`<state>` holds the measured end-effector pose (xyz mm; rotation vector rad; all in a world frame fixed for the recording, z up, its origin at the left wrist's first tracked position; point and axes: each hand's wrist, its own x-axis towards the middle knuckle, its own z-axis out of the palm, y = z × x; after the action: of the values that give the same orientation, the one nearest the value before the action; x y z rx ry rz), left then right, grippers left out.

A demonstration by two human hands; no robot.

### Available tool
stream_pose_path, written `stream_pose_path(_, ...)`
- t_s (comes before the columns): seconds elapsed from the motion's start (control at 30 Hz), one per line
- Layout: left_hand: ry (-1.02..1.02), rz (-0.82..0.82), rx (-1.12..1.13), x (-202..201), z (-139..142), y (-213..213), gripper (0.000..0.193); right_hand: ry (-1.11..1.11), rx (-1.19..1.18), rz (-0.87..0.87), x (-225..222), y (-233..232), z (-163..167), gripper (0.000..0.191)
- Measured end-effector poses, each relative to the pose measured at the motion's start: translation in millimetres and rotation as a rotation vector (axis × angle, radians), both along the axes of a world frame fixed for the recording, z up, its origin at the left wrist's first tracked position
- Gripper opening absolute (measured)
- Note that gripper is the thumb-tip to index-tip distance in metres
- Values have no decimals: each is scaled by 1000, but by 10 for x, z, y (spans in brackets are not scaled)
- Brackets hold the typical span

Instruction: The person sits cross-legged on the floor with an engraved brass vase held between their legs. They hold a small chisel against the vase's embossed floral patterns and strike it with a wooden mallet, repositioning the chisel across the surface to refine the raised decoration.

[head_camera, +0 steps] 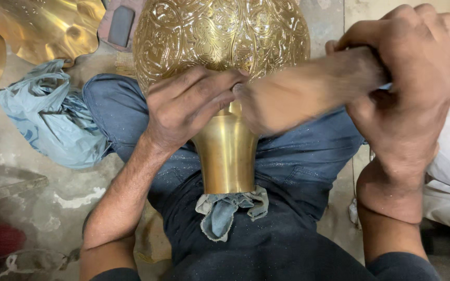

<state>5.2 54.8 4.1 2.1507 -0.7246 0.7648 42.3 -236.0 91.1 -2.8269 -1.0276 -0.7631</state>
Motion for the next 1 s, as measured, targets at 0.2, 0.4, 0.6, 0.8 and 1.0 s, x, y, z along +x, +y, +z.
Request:
stream_pose_path(0.2, 0, 23, 9, 23, 39, -39, 34, 8, -11, 1, -1, -50, -8, 40)
stream_pose_path(0.4, 37, 50, 19, 1, 48, -33, 32, 36, 5, 25, 24, -120, -25, 35)
stream_pose_path(0.6, 20, 44, 13, 24, 23, -27, 31, 40, -63, 16, 22, -89, 61, 33)
stream_pose_path(0.8, -25, -1, -4, 29, 1, -30, 31, -16, -131, 17, 3, 22, 131, 32)
stream_pose_path(1.0, -22, -19, -25, 36, 45, -39, 31, 33, -83, 14, 23, -9, 114, 33)
